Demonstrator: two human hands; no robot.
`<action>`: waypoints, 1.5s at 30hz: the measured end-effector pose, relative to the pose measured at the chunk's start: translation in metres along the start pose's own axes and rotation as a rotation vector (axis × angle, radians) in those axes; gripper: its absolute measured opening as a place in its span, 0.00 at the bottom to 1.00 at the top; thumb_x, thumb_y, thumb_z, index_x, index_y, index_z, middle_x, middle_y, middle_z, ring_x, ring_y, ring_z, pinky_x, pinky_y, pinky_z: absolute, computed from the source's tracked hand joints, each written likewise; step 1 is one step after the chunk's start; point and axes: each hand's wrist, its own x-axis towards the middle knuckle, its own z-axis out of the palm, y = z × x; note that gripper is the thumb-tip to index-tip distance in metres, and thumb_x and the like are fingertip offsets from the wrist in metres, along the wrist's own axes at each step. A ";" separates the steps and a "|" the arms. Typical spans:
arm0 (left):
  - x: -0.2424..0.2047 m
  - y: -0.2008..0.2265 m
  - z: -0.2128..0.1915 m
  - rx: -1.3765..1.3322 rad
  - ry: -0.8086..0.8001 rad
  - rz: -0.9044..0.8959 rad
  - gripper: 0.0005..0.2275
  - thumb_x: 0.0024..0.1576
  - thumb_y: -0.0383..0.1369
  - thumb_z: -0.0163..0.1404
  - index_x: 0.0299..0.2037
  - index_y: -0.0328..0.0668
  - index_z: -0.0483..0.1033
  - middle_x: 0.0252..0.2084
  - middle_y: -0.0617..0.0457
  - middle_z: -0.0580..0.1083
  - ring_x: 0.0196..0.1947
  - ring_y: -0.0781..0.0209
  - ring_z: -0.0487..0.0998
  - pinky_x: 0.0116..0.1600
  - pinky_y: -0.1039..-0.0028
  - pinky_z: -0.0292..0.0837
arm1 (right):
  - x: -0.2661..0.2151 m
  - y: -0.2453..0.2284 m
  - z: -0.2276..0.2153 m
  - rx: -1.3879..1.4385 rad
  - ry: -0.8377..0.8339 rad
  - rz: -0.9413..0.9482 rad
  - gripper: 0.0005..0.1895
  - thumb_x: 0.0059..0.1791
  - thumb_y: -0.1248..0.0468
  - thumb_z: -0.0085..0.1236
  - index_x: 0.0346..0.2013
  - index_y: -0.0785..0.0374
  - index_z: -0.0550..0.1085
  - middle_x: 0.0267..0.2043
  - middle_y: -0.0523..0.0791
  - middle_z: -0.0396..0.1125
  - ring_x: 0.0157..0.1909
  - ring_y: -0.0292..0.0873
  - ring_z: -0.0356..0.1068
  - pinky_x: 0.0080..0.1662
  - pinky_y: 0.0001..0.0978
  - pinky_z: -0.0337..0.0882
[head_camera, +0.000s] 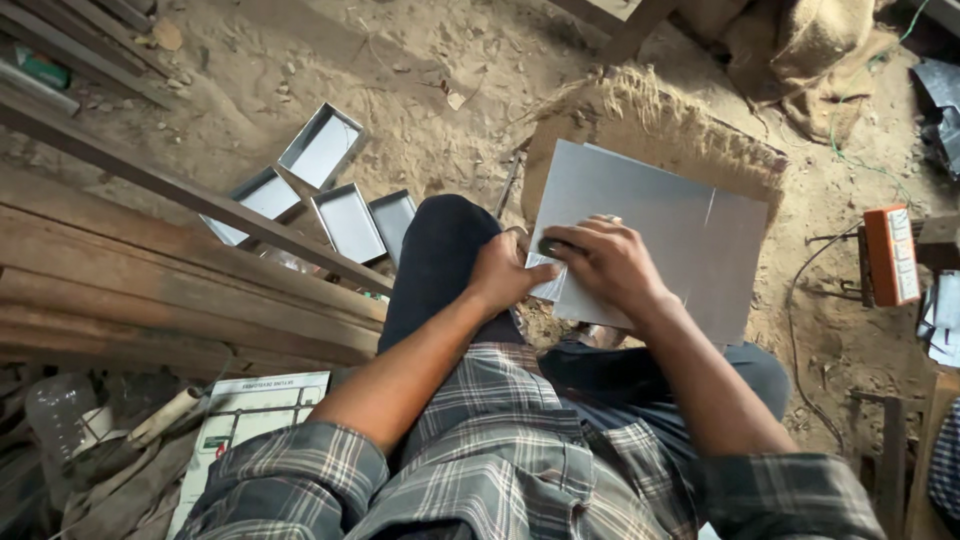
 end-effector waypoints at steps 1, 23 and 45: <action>0.000 0.000 0.001 0.027 0.004 -0.010 0.21 0.41 0.38 0.70 0.38 0.32 0.77 0.33 0.44 0.80 0.32 0.58 0.82 0.39 0.68 0.77 | -0.004 0.000 -0.005 -0.015 -0.010 0.019 0.12 0.48 0.63 0.62 0.47 0.58 0.81 0.41 0.48 0.76 0.43 0.51 0.76 0.49 0.43 0.74; 0.003 -0.011 0.006 -0.330 -0.082 0.130 0.18 0.45 0.31 0.66 0.43 0.34 0.77 0.38 0.50 0.80 0.37 0.65 0.80 0.42 0.72 0.77 | 0.008 -0.001 0.016 0.039 0.039 -0.052 0.11 0.49 0.62 0.62 0.45 0.58 0.81 0.38 0.46 0.77 0.42 0.48 0.76 0.48 0.42 0.73; 0.005 -0.009 0.005 -0.019 0.038 -0.013 0.17 0.39 0.35 0.70 0.31 0.36 0.76 0.28 0.48 0.78 0.28 0.64 0.78 0.35 0.71 0.74 | -0.014 0.007 0.002 0.042 0.027 0.077 0.13 0.49 0.62 0.64 0.48 0.59 0.81 0.36 0.51 0.75 0.39 0.52 0.75 0.44 0.44 0.74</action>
